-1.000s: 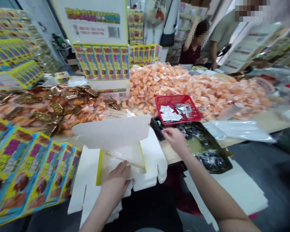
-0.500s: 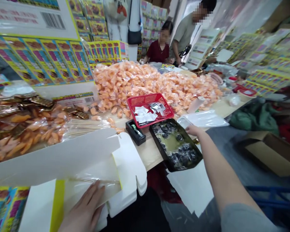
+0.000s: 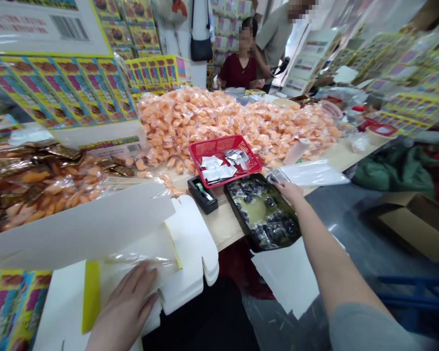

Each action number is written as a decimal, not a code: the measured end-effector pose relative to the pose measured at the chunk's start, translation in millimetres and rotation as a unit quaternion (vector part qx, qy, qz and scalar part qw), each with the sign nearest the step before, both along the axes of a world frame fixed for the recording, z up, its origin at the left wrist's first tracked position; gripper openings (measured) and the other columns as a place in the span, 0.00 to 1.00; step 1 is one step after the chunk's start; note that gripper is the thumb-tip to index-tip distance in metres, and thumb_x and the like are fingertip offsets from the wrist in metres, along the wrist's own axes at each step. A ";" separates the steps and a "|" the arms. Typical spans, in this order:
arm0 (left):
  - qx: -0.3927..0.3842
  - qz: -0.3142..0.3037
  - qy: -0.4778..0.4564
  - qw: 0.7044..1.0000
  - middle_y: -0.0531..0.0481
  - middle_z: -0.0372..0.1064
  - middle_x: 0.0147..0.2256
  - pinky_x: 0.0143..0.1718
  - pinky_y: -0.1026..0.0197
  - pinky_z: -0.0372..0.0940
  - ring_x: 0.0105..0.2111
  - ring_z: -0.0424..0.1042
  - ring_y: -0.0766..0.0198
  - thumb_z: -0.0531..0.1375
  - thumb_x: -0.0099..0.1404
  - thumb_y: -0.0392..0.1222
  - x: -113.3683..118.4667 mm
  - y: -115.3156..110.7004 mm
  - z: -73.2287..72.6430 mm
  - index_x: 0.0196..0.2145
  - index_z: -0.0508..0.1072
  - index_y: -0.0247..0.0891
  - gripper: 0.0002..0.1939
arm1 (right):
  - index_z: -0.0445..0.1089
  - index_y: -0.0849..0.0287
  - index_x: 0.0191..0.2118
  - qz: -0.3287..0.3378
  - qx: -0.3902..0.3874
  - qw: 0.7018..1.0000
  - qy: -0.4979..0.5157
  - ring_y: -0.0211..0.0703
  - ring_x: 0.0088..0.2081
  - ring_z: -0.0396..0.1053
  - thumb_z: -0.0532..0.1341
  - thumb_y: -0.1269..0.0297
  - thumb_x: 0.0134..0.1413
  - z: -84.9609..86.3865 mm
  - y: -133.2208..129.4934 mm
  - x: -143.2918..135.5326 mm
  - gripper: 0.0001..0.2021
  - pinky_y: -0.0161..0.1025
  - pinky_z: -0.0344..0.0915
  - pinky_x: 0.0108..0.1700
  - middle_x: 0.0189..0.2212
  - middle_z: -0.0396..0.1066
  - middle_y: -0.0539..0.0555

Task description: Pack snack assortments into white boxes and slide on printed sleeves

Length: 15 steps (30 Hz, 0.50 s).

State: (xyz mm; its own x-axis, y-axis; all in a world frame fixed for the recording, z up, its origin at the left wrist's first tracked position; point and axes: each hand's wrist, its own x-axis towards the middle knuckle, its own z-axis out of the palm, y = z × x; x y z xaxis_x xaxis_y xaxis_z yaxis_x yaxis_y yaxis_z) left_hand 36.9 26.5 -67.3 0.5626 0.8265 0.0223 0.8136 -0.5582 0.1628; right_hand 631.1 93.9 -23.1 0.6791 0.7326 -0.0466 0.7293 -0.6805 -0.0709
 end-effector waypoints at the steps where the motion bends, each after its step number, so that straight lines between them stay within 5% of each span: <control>1: 0.015 -0.003 -0.005 1.000 0.43 0.60 0.62 0.57 0.42 0.62 0.61 0.60 0.45 0.56 0.64 0.49 1.0 -0.8 4.1 0.54 0.72 0.44 0.22 | 0.76 0.61 0.37 0.000 0.017 1.000 -0.008 0.54 0.41 0.72 0.53 0.53 0.62 5.7 -0.6 -1.9 0.19 0.47 0.62 0.44 0.36 0.76 0.62; 5: 0.062 -0.017 -0.084 0.994 0.41 0.58 0.62 0.58 0.39 0.57 0.64 0.52 0.43 0.57 0.65 0.50 12.4 -7.0 37.9 0.58 0.65 0.44 0.25 | 0.70 0.73 0.47 0.020 0.123 0.990 -0.072 0.59 0.50 0.67 0.45 0.63 0.65 34.3 -7.3 -32.7 0.22 0.53 0.56 0.51 0.44 0.71 0.74; 8: 0.082 -0.028 -0.176 0.981 0.39 0.53 0.64 0.61 0.43 0.53 0.66 0.48 0.46 0.57 0.67 0.44 35.6 -11.3 76.3 0.64 0.56 0.40 0.29 | 0.74 0.60 0.42 0.219 0.185 0.958 -0.032 0.49 0.49 0.67 0.55 0.60 0.63 55.7 -27.5 -104.4 0.13 0.44 0.58 0.53 0.42 0.74 0.60; 10: 0.120 -0.065 -0.198 0.971 0.37 0.52 0.64 0.63 0.41 0.49 0.66 0.46 0.44 0.59 0.65 0.44 54.8 -12.0 100.1 0.64 0.54 0.38 0.32 | 0.76 0.53 0.35 0.540 0.191 0.813 0.109 0.45 0.43 0.69 0.59 0.61 0.60 66.6 -47.6 -170.0 0.08 0.45 0.60 0.53 0.35 0.76 0.53; 12: 0.136 -0.130 -0.183 0.965 0.40 0.62 0.59 0.63 0.40 0.45 0.62 0.55 0.46 0.61 0.65 0.43 68.3 -11.7 116.8 0.61 0.59 0.39 0.29 | 0.76 0.51 0.39 0.689 0.165 0.676 0.201 0.42 0.44 0.68 0.58 0.62 0.62 72.5 -62.7 -227.1 0.08 0.45 0.57 0.57 0.35 0.76 0.50; 13: 0.131 -0.160 -0.175 0.963 0.44 0.69 0.52 0.63 0.42 0.46 0.56 0.64 0.51 0.60 0.66 0.41 70.8 -11.6 121.5 0.57 0.64 0.41 0.22 | 0.76 0.51 0.40 0.716 0.149 0.644 0.227 0.42 0.48 0.68 0.58 0.62 0.62 73.1 -65.6 -245.0 0.08 0.46 0.56 0.59 0.38 0.76 0.50; 14: 0.121 -0.179 -0.168 0.962 0.49 0.73 0.44 0.61 0.45 0.49 0.48 0.70 0.57 0.58 0.67 0.38 69.8 -11.7 123.8 0.52 0.68 0.42 0.15 | 0.75 0.52 0.43 0.709 0.146 0.644 0.247 0.42 0.50 0.67 0.58 0.61 0.62 72.1 -64.8 -253.1 0.09 0.46 0.56 0.60 0.41 0.75 0.52; 15: 0.109 -0.184 -0.164 0.963 0.53 0.73 0.37 0.57 0.50 0.54 0.40 0.71 0.62 0.57 0.68 0.36 65.5 -12.4 123.8 0.46 0.71 0.41 0.09 | 0.74 0.54 0.44 0.673 0.149 0.677 0.259 0.44 0.51 0.66 0.58 0.59 0.62 69.4 -60.6 -251.1 0.10 0.45 0.58 0.58 0.43 0.75 0.54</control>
State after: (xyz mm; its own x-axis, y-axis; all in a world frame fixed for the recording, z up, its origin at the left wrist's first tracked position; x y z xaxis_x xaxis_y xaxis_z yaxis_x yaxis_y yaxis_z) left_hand 102.4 14.1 56.5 0.7494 0.5279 0.3996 0.4785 -0.8490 0.2242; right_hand 380.0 33.2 46.3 -0.6634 0.7008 0.2624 0.4992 0.6757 -0.5424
